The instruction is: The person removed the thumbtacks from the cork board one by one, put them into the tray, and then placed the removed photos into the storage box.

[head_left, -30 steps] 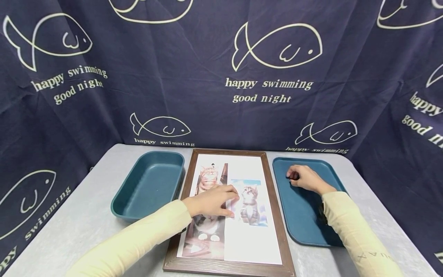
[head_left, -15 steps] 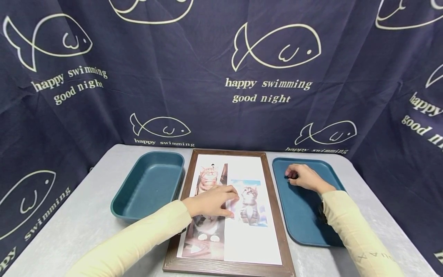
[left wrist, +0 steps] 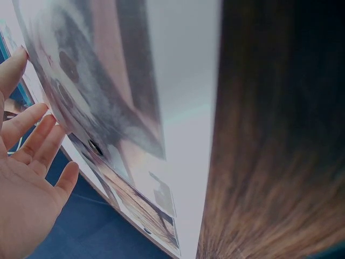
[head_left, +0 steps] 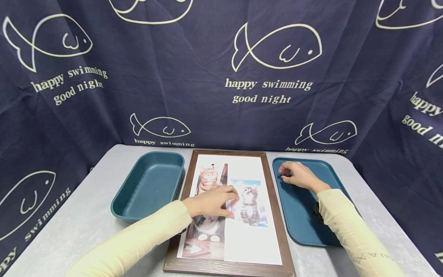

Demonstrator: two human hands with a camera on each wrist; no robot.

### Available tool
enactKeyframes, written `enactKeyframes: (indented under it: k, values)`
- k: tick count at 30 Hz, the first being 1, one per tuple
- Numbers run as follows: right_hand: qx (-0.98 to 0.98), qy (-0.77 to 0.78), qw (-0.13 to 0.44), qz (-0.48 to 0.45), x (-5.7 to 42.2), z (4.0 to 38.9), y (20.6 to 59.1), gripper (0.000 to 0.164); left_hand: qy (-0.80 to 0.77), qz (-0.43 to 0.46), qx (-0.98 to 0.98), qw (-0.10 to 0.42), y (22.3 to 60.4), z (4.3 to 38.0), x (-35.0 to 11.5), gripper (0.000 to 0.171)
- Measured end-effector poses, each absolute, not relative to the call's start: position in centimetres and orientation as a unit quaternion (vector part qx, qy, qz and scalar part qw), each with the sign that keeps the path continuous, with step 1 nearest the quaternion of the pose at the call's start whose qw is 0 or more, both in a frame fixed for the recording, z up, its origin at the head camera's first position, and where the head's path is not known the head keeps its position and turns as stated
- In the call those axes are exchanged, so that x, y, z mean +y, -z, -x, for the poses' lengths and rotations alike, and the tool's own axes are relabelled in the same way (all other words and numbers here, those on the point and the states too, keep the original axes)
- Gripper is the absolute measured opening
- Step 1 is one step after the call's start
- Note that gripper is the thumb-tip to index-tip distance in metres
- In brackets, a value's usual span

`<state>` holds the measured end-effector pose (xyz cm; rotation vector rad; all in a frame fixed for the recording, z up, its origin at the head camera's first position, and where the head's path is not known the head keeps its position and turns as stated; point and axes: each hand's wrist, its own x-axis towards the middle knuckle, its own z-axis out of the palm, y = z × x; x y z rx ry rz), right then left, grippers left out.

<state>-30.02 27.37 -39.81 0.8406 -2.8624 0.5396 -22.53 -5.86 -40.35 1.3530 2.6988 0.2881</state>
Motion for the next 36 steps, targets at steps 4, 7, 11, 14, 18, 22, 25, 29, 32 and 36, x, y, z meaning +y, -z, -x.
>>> enactKeyframes:
  k: [4, 7, 11, 14, 18, 22, 25, 29, 32, 36]
  values:
    - [-0.943, -0.169, 0.054, -0.282, 26.6, 29.9, 39.8, 0.009, -0.095, -0.45, 0.886, 0.05, 40.3, 22.5, -5.9, 0.053]
    - [-0.942, -0.166, 0.056, -0.286, 26.0, 29.8, 39.8, 0.009, -0.096, -0.45, 0.886, 0.051, 40.3, 22.4, -5.9, 0.053]
    - [-0.94, -0.168, 0.058, -0.29, 25.2, 29.6, 39.8, 0.007, -0.097, -0.449, 0.887, 0.051, 40.3, 22.4, -6.0, 0.054]
    - [-0.94, -0.17, 0.055, -0.291, 24.6, 29.3, 39.7, 0.007, -0.098, -0.448, 0.887, 0.053, 40.4, 22.4, -6.0, 0.054]
    - [-0.937, -0.172, 0.055, -0.298, 23.8, 29.1, 39.5, 0.009, -0.101, -0.448, 0.887, 0.054, 40.4, 22.4, -6.0, 0.053]
    - [-0.935, -0.171, 0.061, -0.305, 23.1, 29.0, 39.5, 0.009, -0.102, -0.446, 0.887, 0.056, 40.4, 22.4, -6.0, 0.054]
    - [-0.935, -0.172, 0.059, -0.305, 22.6, 28.9, 39.5, 0.009, -0.1, -0.445, 0.888, 0.055, 40.5, 22.5, -6.0, 0.054]
    - [-0.936, -0.171, 0.051, -0.302, 22.2, 28.8, 39.6, 0.01, -0.099, -0.445, 0.888, 0.055, 40.6, 22.5, -6.0, 0.054]
    - [-0.936, -0.169, 0.047, -0.305, 21.9, 28.7, 39.6, 0.01, -0.1, -0.446, 0.888, 0.055, 40.5, 22.5, -6.0, 0.054]
    - [-0.933, -0.175, 0.043, -0.311, 21.5, 28.5, 39.5, 0.01, -0.1, -0.45, 0.886, 0.049, 40.5, 22.5, -6.0, 0.053]
